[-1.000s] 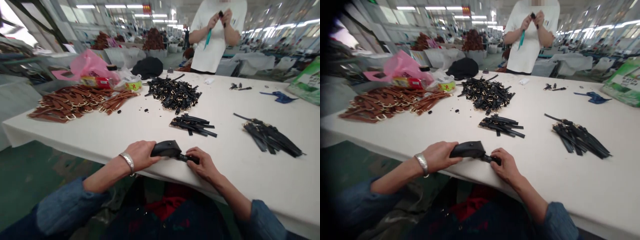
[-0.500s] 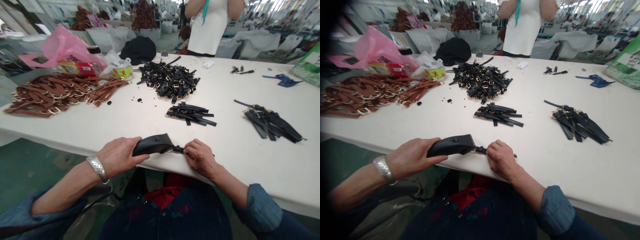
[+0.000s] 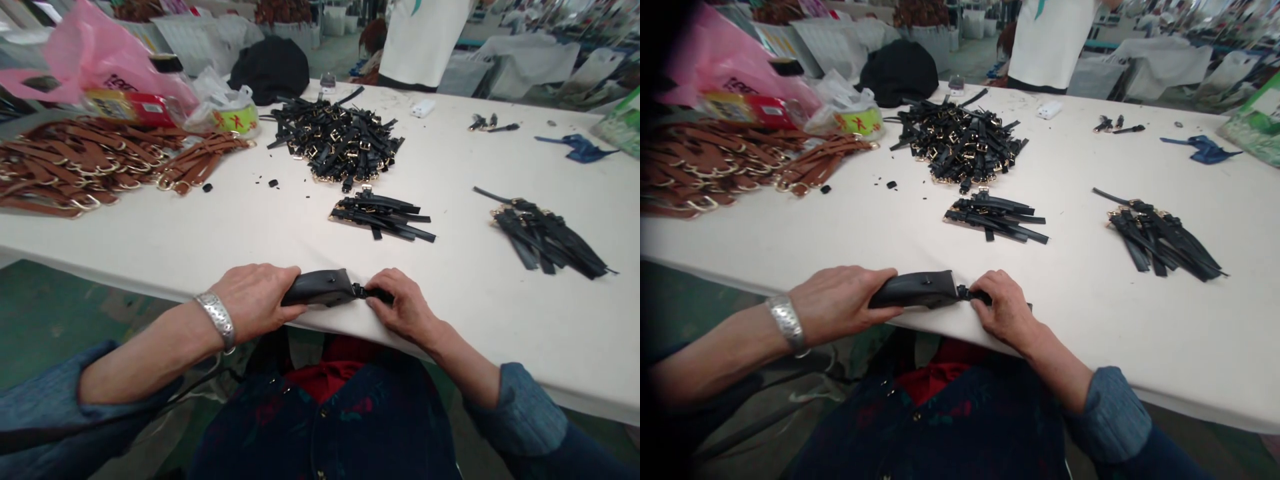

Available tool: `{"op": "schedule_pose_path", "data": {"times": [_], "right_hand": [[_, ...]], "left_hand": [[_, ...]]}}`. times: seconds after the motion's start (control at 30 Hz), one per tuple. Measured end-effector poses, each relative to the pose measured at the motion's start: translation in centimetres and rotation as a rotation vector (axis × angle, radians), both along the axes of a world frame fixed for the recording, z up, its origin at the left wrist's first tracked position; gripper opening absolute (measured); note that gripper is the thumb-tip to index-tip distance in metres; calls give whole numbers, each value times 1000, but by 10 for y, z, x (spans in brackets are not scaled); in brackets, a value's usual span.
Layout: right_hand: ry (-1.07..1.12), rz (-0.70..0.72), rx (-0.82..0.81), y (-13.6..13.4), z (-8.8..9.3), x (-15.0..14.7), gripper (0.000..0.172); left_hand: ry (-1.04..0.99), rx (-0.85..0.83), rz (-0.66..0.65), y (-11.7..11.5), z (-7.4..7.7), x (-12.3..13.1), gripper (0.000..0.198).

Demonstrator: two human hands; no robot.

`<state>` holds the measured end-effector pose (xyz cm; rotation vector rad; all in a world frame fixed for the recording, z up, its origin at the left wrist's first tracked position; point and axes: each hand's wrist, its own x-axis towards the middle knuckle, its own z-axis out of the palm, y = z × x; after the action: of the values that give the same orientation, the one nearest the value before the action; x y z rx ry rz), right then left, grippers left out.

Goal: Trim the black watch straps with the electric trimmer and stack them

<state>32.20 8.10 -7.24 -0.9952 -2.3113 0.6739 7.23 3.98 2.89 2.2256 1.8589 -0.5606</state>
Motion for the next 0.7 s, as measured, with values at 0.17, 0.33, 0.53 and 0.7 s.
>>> {"op": "schedule_pose_path", "data": {"times": [0.17, 0.33, 0.53, 0.7], "right_hand": [[-17, -25, -30, 1, -2, -1, 17], [-1, -24, -49, 0, 1, -2, 18], [4, -22, -53, 1, 0, -3, 22], [40, -26, -30, 3, -6, -3, 17]], "left_hand": [[-73, 21, 32, 9, -4, 6, 46], [-76, 2, 78, 2, -6, -12, 44], [35, 0, 11, 1, 7, -8, 40], [71, 13, -41, 11, 11, 6, 42]]}}
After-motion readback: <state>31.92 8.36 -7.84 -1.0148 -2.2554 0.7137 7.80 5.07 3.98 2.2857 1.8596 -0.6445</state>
